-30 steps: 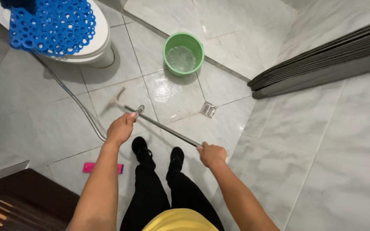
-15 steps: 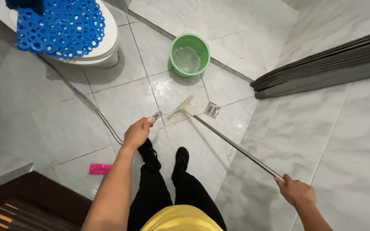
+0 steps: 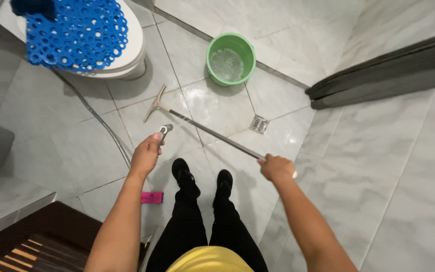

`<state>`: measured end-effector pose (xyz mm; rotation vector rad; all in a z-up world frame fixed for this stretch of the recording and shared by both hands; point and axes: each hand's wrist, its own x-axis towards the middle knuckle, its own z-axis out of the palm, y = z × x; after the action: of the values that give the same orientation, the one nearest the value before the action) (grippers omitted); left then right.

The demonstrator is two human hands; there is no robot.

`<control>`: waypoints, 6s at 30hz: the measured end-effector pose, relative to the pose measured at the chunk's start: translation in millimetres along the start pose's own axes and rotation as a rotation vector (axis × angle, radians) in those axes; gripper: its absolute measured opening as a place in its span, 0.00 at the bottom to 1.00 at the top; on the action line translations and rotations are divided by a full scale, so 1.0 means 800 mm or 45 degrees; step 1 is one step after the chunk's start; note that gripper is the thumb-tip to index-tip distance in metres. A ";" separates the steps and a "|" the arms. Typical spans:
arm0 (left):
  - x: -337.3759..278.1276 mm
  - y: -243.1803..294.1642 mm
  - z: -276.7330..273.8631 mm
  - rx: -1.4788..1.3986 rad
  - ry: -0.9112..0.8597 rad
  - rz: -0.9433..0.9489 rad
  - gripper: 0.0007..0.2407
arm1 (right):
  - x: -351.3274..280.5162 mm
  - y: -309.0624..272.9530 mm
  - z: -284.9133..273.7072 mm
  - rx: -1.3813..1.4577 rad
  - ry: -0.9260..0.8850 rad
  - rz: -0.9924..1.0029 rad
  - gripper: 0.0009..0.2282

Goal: The person cleans a tiled bathroom floor by spraying water from a handheld shower head and pushing the water toward the drain with a squeegee. They also use a pink floor brush to scrub the floor near the door and walls, then rinse the brush and squeegee with the shower head.

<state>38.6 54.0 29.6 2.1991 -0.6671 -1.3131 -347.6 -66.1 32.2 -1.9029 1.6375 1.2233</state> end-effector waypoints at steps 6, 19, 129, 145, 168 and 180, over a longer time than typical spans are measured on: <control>0.022 -0.011 0.072 -0.019 -0.075 -0.001 0.16 | -0.024 0.104 0.083 0.138 -0.045 0.237 0.23; -0.024 0.093 0.104 0.218 -0.247 0.090 0.22 | -0.159 0.200 0.131 0.373 -0.255 0.598 0.29; -0.167 0.074 0.118 0.650 -0.147 0.160 0.22 | 0.012 0.107 -0.037 2.922 1.116 -0.706 0.17; -0.157 0.095 0.142 0.688 -0.120 0.176 0.23 | 0.018 0.336 0.047 2.592 1.682 -0.303 0.13; -0.110 0.102 0.135 0.837 -0.425 0.415 0.23 | -0.083 0.067 0.193 2.028 0.938 -0.420 0.15; -0.096 0.102 0.051 0.654 -0.503 0.591 0.18 | -0.073 -0.031 0.160 2.898 -0.482 0.124 0.24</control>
<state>-42.9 33.8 114.4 1.9550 -1.7127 -1.4356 -371.1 70.4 -1.7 -0.0608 1.3620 -0.5230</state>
